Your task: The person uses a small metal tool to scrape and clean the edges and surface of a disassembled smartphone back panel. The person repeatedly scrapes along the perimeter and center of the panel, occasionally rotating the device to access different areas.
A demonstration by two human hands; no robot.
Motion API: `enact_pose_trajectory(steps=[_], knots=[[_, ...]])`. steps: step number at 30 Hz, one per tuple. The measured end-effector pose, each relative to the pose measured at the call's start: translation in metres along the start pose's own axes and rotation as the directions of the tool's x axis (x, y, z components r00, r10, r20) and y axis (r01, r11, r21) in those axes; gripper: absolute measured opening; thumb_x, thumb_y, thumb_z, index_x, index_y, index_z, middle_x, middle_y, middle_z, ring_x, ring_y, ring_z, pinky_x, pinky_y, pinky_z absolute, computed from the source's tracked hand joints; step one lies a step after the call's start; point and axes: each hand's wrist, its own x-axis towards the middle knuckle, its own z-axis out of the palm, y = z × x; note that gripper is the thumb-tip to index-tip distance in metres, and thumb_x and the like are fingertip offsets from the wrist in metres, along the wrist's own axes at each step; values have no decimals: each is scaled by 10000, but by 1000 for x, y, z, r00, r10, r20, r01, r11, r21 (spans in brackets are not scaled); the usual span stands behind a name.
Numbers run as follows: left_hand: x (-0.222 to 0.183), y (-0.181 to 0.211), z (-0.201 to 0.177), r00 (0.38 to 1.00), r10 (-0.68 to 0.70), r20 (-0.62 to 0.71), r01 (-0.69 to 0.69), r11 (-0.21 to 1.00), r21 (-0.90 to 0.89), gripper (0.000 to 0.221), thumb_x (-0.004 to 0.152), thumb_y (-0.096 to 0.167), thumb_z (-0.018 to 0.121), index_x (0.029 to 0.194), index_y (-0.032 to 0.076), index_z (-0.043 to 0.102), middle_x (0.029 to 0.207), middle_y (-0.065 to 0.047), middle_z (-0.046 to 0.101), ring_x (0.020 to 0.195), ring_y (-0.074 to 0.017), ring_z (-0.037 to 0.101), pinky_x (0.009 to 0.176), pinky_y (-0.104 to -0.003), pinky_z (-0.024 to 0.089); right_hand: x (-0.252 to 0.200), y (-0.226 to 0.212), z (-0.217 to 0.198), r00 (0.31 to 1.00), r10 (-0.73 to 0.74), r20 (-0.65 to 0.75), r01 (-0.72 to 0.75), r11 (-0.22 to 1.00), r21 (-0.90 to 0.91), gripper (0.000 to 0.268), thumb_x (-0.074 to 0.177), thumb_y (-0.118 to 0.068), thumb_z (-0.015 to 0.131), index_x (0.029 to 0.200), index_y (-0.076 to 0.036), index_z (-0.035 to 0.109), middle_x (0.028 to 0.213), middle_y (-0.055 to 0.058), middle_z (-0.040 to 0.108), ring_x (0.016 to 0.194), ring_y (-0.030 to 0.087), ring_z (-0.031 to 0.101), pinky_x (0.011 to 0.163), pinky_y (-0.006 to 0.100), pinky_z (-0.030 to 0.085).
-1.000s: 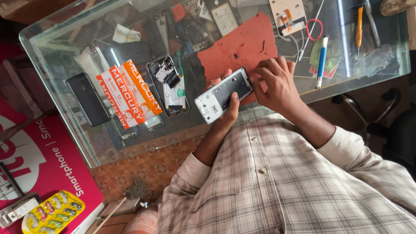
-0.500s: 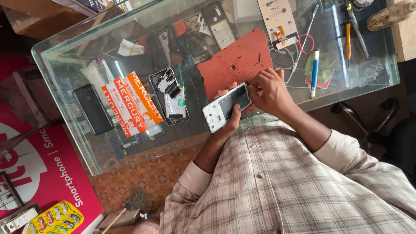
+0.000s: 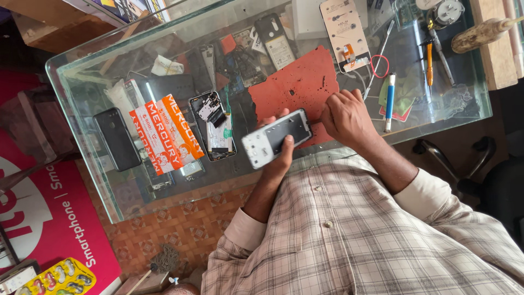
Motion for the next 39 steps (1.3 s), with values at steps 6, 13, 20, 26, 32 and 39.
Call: enact_pose_trajectory(steps=[6, 13, 20, 26, 32, 39], knots=[[11, 15, -15, 989, -20, -149, 20, 1000, 1, 518, 974, -39, 562, 1441, 67, 364, 1524, -261, 509, 1448, -306, 486, 1245, -428, 387, -5, -18, -5, 962, -271, -24, 271, 962, -23, 295, 784, -217, 717, 1025, -51, 681, 1002, 86, 618, 979, 284, 562, 858, 437, 398], [20, 12, -15, 995, 28, -97, -30, 1000, -11, 542, 935, -63, 549, 1428, 67, 365, 1544, -249, 506, 1441, -284, 490, 1208, -411, 410, -14, 7, -1, 978, -204, -43, 198, 974, -114, 106, 901, -111, 704, 1007, -123, 702, 957, 57, 620, 933, 258, 610, 814, 404, 511], [10, 7, -8, 999, -41, 27, 41, 999, 34, 516, 978, -45, 570, 1431, 63, 349, 1456, -264, 554, 1382, -290, 549, 1166, -423, 468, -32, 90, -48, 919, 174, -355, -296, 898, -326, 122, 1069, -100, 716, 983, -35, 658, 953, 111, 614, 884, 309, 652, 744, 428, 536], [10, -1, 0, 998, 4, 64, -8, 998, 58, 503, 1000, -7, 606, 1413, 65, 328, 1445, -273, 549, 1392, -318, 548, 1175, -431, 474, -47, 89, -53, 908, 131, -399, -313, 845, -434, 128, 1025, -144, 719, 1031, -31, 660, 978, 157, 628, 909, 331, 673, 826, 435, 555], [13, 1, 7, 989, 109, 96, -123, 981, 153, 626, 968, 56, 701, 1414, 65, 262, 1443, -252, 420, 1481, -380, 467, 1113, -420, 523, -58, 65, -36, 865, 485, -129, -502, 821, -272, 459, 909, -362, 817, 1068, 32, 645, 839, 176, 708, 723, 361, 710, 647, 461, 547], [14, -4, 1, 983, 61, 175, -94, 977, 190, 731, 941, 141, 801, 1394, 98, 229, 1480, -243, 508, 1361, -311, 571, 1075, -401, 560, -61, 69, -39, 860, 448, -242, -493, 854, -169, 263, 937, -157, 740, 1134, -10, 646, 814, 121, 710, 718, 301, 715, 680, 424, 567]])
